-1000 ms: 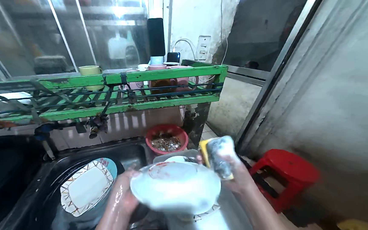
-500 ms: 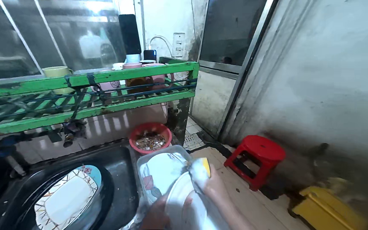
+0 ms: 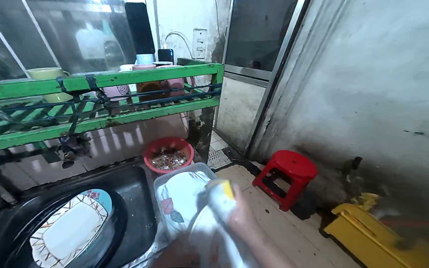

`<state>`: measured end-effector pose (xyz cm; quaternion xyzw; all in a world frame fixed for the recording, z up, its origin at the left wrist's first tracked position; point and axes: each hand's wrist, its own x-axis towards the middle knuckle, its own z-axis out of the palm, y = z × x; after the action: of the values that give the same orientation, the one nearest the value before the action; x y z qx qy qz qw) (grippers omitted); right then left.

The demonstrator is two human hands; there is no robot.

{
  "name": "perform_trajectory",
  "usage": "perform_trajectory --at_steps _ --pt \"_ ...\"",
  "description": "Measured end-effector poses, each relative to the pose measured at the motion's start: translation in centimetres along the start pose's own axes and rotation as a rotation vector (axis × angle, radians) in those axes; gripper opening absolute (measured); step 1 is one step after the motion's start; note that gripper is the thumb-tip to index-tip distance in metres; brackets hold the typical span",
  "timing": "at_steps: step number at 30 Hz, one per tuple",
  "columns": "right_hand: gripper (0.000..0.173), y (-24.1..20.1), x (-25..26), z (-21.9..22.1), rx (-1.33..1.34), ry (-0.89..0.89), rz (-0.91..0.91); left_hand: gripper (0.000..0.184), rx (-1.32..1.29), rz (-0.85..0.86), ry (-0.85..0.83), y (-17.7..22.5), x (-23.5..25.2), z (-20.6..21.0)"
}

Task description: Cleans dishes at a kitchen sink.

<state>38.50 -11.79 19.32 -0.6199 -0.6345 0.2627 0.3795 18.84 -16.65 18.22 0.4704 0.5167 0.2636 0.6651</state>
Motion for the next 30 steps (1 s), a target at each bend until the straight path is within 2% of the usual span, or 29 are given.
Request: perform_trajectory --at_steps 2,3,4,5,7,8,9,11,14,15,16,17,19,21,23,26,28,29,30 --pt "0.062 -1.8 -1.7 1.5 -0.107 0.001 -0.368 0.029 0.049 0.051 -0.01 1.2 0.5 0.1" --pt "0.06 -1.5 -2.0 2.1 -0.118 0.047 -0.466 0.03 0.052 0.063 -0.006 1.8 0.5 0.2" --pt "0.061 -0.9 -2.0 1.9 -0.076 0.052 -0.404 0.033 0.065 0.056 -0.008 1.9 0.8 0.4" --pt "0.067 0.1 -1.8 1.4 -0.018 0.075 -0.256 0.038 0.093 0.045 -0.011 1.7 1.1 0.5" --pt "0.075 1.9 -0.3 -0.5 0.106 0.114 0.169 0.053 0.127 -0.008 -0.019 0.9 0.6 0.5" --pt "0.074 2.6 0.6 -1.3 0.142 0.122 0.312 0.06 0.1 -0.032 -0.012 0.3 0.4 0.4" --pt "0.074 2.8 1.0 -1.7 0.146 0.12 0.37 0.062 0.064 -0.045 -0.007 0.0 0.4 0.4" --pt "0.072 1.0 0.4 -1.5 0.077 0.076 0.278 0.052 0.04 -0.052 -0.03 0.2 0.6 0.3" --pt "0.063 -1.6 -1.6 0.8 -0.082 -0.038 -0.217 0.032 0.095 -0.079 -0.047 2.3 1.1 0.5" --pt "0.063 -1.6 -2.0 1.5 -0.105 -0.029 -0.348 0.032 0.106 -0.081 -0.033 2.7 1.1 0.6" --pt "0.065 -1.2 -2.0 1.7 -0.085 -0.026 -0.343 0.033 0.113 -0.07 -0.039 2.6 1.3 0.6" --pt "0.07 -0.5 -1.7 1.2 -0.024 -0.038 -0.206 0.038 0.121 -0.054 -0.06 2.1 1.5 0.5" --pt "0.079 2.0 -0.4 -0.2 0.114 0.031 0.14 0.059 0.085 -0.05 -0.095 1.1 1.1 0.1" --pt "0.079 3.7 1.3 -1.4 0.174 0.068 0.375 0.059 0.025 -0.033 -0.093 0.1 0.9 -0.1" --pt "0.075 1.8 1.2 -1.4 0.138 0.054 0.335 0.05 0.037 -0.07 -0.098 0.9 1.1 -0.1" --pt "0.065 -2.3 -0.4 0.4 -0.026 -0.111 -0.073 0.031 0.053 -0.081 -0.039 2.8 1.7 0.4" --pt "0.065 -2.8 -1.0 1.2 -0.082 -0.145 -0.248 0.033 0.065 -0.071 -0.01 3.2 1.5 0.6" --pt "0.068 -2.0 -0.8 1.0 -0.042 -0.137 -0.179 0.038 0.089 -0.065 -0.03 2.7 1.7 0.5" --pt "0.071 -0.5 -0.4 0.6 0.018 -0.092 -0.05 0.051 0.098 -0.089 -0.048 2.2 1.6 0.3"
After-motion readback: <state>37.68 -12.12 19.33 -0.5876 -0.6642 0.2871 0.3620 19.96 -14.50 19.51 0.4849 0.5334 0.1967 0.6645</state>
